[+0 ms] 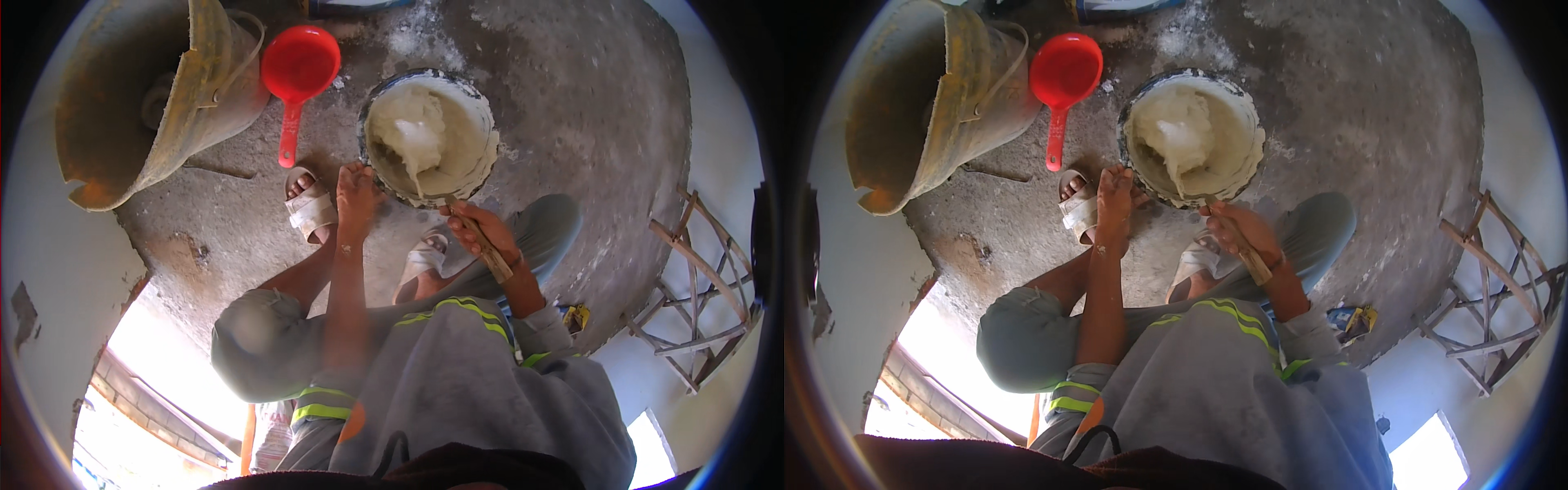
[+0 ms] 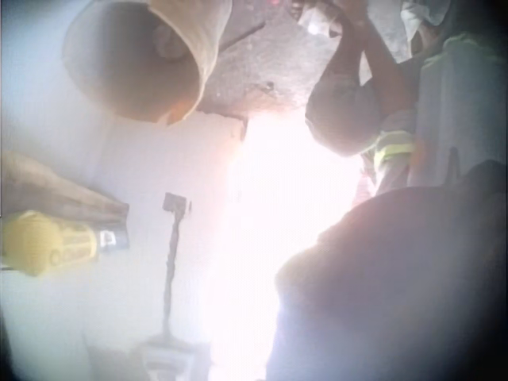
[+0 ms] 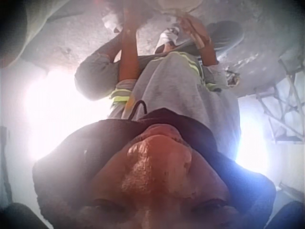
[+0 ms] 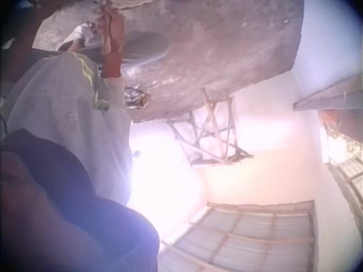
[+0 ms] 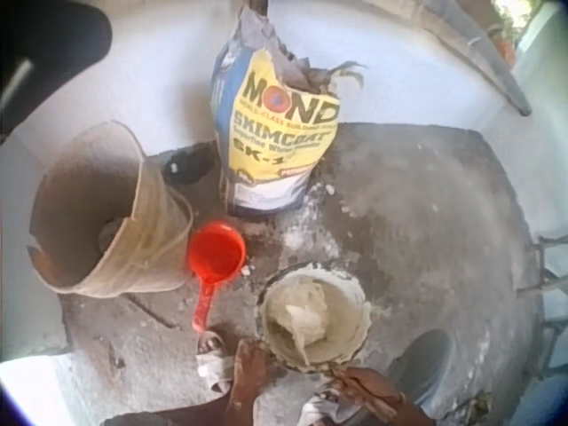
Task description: Mixing skim coat compound in a bucket and applying it to an interior wall using a trowel.
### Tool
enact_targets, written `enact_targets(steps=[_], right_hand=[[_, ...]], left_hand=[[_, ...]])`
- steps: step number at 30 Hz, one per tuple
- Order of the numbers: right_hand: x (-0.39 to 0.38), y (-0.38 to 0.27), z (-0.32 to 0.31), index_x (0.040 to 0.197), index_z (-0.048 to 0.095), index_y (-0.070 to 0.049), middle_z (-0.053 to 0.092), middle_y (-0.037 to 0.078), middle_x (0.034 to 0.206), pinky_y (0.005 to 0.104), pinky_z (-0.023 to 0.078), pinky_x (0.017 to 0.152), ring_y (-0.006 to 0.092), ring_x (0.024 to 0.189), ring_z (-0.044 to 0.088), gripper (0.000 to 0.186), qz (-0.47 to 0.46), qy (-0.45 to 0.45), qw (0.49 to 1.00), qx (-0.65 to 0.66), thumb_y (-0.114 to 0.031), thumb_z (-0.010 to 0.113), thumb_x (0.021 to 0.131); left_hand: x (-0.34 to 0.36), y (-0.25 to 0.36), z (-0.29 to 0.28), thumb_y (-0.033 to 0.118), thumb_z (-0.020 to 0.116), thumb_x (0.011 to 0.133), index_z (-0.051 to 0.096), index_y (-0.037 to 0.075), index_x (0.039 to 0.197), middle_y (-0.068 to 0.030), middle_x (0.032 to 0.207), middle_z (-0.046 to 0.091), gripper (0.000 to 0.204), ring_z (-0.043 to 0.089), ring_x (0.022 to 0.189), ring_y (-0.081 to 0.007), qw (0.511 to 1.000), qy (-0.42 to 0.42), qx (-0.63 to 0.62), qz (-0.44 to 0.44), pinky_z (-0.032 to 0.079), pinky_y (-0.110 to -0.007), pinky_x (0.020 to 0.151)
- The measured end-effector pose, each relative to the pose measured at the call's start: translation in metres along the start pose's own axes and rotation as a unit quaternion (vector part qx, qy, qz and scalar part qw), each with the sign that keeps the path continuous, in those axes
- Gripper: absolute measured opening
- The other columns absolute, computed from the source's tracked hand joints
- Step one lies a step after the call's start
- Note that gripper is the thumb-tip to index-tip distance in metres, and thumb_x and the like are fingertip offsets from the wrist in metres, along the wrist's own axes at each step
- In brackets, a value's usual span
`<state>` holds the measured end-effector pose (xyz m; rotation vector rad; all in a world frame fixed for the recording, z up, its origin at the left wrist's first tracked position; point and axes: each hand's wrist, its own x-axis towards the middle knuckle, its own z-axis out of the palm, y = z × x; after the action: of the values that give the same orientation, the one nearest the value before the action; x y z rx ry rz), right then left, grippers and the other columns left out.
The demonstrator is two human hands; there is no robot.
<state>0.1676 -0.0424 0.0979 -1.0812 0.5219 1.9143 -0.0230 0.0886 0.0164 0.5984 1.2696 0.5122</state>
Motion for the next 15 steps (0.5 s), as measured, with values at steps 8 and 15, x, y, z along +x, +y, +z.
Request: enact_targets(steps=[8,15], right_hand=[[-0.024,0.022,-0.005,0.112,0.043,0.011,0.049,0.006,0.07,0.0227,0.045,0.034,0.0092,0.046,0.046,0.041,-0.107,-0.115,0.967,0.203,-0.026,0.034,0.096],[-0.006,-0.03,0.032,0.099,0.051,0.003,0.05,0.001,0.064,0.0239,0.042,0.033,0.0066,0.041,0.044,0.035,-0.104,0.082,0.981,-0.145,-0.03,0.04,0.094]], left_hand=[[0.001,-0.002,0.001,0.014,0.052,0.089,0.045,0.003,0.106,-0.0041,0.085,0.052,0.022,0.05,0.061,-0.0092,1.0,-0.003,-0.016,-0.006,0.05,-0.027,0.054],[-0.003,0.004,-0.002,0.018,0.054,0.089,0.046,0.007,0.105,0.0001,0.08,0.049,0.02,0.049,0.06,-0.0085,1.0,-0.006,-0.016,-0.017,0.049,-0.026,0.056]])
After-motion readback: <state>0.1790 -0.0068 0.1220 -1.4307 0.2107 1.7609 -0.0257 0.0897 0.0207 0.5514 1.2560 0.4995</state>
